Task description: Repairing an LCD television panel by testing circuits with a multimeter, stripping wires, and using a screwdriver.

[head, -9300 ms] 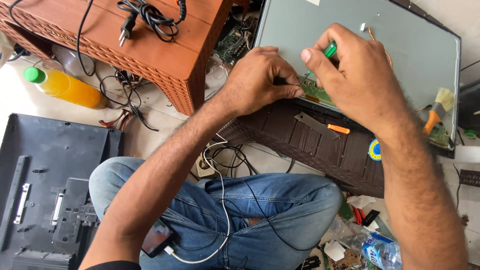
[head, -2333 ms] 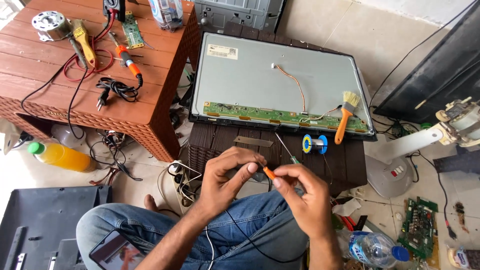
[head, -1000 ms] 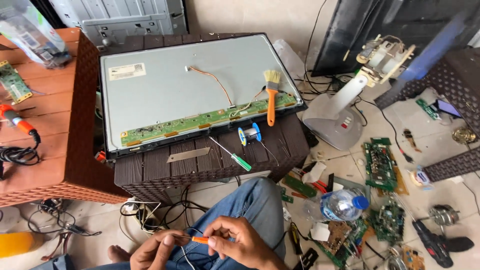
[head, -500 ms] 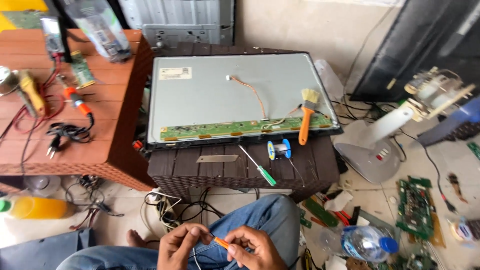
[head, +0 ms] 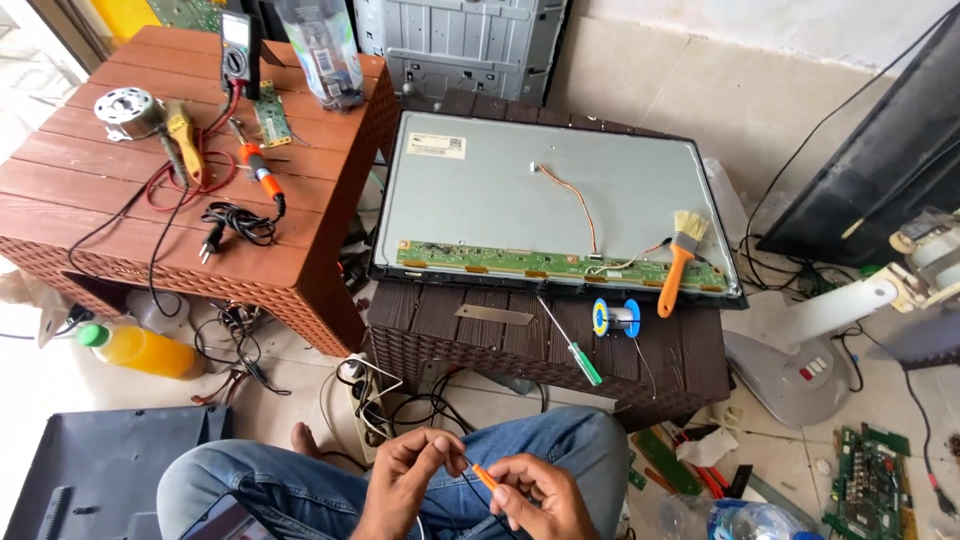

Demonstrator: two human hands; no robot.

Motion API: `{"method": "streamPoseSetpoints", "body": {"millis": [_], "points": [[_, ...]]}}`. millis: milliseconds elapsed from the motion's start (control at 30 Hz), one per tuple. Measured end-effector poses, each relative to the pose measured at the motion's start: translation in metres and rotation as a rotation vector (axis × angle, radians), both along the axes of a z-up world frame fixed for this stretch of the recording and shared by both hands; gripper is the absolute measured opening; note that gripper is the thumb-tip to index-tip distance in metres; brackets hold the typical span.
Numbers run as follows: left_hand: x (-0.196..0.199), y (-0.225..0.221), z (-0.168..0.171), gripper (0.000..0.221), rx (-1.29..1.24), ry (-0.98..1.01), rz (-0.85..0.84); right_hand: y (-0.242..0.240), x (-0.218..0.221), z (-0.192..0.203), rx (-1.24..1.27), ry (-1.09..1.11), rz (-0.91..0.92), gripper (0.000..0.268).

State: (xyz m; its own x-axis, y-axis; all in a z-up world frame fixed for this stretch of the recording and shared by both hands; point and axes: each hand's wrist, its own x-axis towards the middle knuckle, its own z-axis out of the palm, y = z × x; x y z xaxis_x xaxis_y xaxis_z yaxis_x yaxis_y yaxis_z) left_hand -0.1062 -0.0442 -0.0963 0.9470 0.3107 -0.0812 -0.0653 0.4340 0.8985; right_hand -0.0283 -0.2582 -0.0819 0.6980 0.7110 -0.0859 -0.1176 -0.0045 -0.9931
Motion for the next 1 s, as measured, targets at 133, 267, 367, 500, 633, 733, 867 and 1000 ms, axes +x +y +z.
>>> {"method": "streamPoseSetpoints", "body": {"millis": [133,267,367,500,633,733,867,1000], "points": [[-0.006,0.005,-0.006,0.031,-0.019,0.038,0.016,0.0,-0.004,-0.026,-0.036,0.046,0.006,0.028],[-0.013,0.008,-0.011,0.031,-0.077,0.082,0.049,0.005,-0.005,-0.037,-0.052,-0.03,-0.004,0.028],[-0.021,0.014,-0.02,0.032,-0.098,0.046,0.025,0.006,-0.006,-0.053,-0.058,-0.059,0.026,0.031],[-0.03,0.02,-0.038,0.032,-0.133,0.027,0.055,0.012,-0.004,-0.058,-0.114,-0.023,0.117,0.031],[-0.039,0.03,-0.049,0.031,-0.146,0.052,0.122,0.031,-0.01,-0.039,-0.109,-0.074,0.175,0.03],[-0.045,0.043,-0.066,0.03,-0.184,0.044,0.169,0.051,-0.019,-0.032,-0.112,-0.071,0.188,0.028],[-0.053,0.062,-0.052,0.028,-0.184,0.062,0.237,0.079,-0.036,-0.036,-0.213,0.078,0.191,0.044],[-0.066,0.081,-0.027,0.032,-0.067,0.062,0.278,0.106,-0.049,-0.018,-0.191,0.06,0.228,0.041]]}}
